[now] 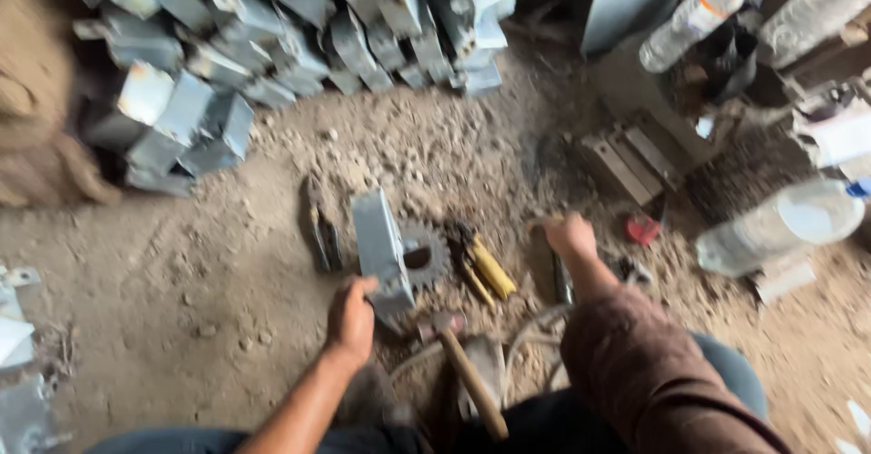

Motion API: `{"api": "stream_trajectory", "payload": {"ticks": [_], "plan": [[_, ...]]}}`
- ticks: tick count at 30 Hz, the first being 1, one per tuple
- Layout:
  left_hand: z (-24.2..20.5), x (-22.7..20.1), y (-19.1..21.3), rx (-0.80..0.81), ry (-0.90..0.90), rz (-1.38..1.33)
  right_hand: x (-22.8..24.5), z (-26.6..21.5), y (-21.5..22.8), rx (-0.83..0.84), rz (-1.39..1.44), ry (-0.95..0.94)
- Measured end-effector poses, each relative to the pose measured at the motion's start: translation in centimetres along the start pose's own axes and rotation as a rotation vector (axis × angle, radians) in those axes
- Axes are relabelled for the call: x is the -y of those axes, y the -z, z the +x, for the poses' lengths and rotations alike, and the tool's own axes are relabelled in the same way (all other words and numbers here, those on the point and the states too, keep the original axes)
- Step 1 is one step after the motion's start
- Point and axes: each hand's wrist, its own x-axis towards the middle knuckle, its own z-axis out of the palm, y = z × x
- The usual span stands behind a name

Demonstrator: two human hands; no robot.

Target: The person sits on the ground and assembles metal brackets by hammering them onto a gear and welding them in place. The person uses a hammer and a welding tool to secure the parts, then places the finished assembly with others.

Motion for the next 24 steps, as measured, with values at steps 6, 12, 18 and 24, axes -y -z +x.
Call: {"api": "stream_trajectory", "payload": {"ticks": [6,12,18,24], "plan": [[-0.1,2.1,0.1,-0.16,0.278,-0.103,-8.7,1.7,-6.4,0.201,-0.19,-0.061],[0.4,3.2,0.3,-0.117,0.304,-0.177,-8.5,2.2,-5.8,0.226,-0.208,-0.232],[0.7,2.0,-0.1,-0.112,0.232,0.006,-7.6,2.2,-4.5,0.033,-0.298,0.208],[-1.0,1.1,0.5,0.041,0.152,0.182,-1.6,-0.8,2.3,0.521,0.972,-0.304]]}}
